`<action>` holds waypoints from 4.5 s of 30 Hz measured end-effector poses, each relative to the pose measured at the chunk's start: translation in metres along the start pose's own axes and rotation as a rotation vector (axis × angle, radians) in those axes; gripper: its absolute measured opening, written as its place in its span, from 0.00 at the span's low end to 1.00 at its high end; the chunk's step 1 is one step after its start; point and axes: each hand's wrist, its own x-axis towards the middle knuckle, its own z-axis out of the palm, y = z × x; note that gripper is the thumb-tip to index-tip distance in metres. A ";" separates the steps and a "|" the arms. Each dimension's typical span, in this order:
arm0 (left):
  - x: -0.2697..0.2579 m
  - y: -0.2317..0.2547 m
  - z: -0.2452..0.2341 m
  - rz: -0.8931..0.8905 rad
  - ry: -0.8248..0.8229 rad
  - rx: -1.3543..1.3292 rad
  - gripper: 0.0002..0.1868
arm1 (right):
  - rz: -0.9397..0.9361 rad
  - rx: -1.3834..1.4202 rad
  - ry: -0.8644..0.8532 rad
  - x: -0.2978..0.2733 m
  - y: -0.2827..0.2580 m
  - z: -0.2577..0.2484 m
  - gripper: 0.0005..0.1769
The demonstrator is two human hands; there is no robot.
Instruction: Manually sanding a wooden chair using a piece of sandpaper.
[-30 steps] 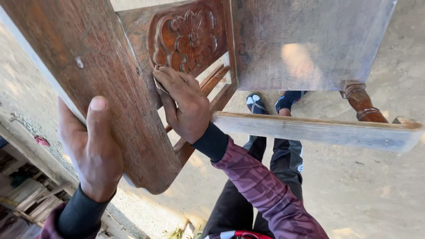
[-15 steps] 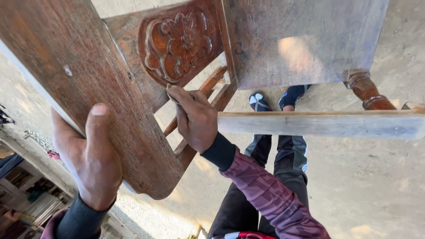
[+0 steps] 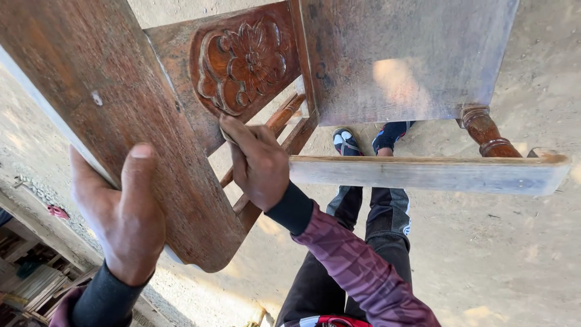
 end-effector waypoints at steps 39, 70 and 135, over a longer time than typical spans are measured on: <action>0.003 0.002 -0.001 -0.044 0.026 0.065 0.25 | -0.064 -0.019 -0.037 0.008 0.011 -0.001 0.17; 0.008 0.002 -0.003 -0.100 0.062 0.157 0.25 | -0.013 0.107 -0.110 0.031 -0.010 -0.017 0.22; 0.008 -0.002 -0.011 -0.159 0.068 0.208 0.20 | 0.011 0.029 -0.059 0.030 -0.026 -0.006 0.18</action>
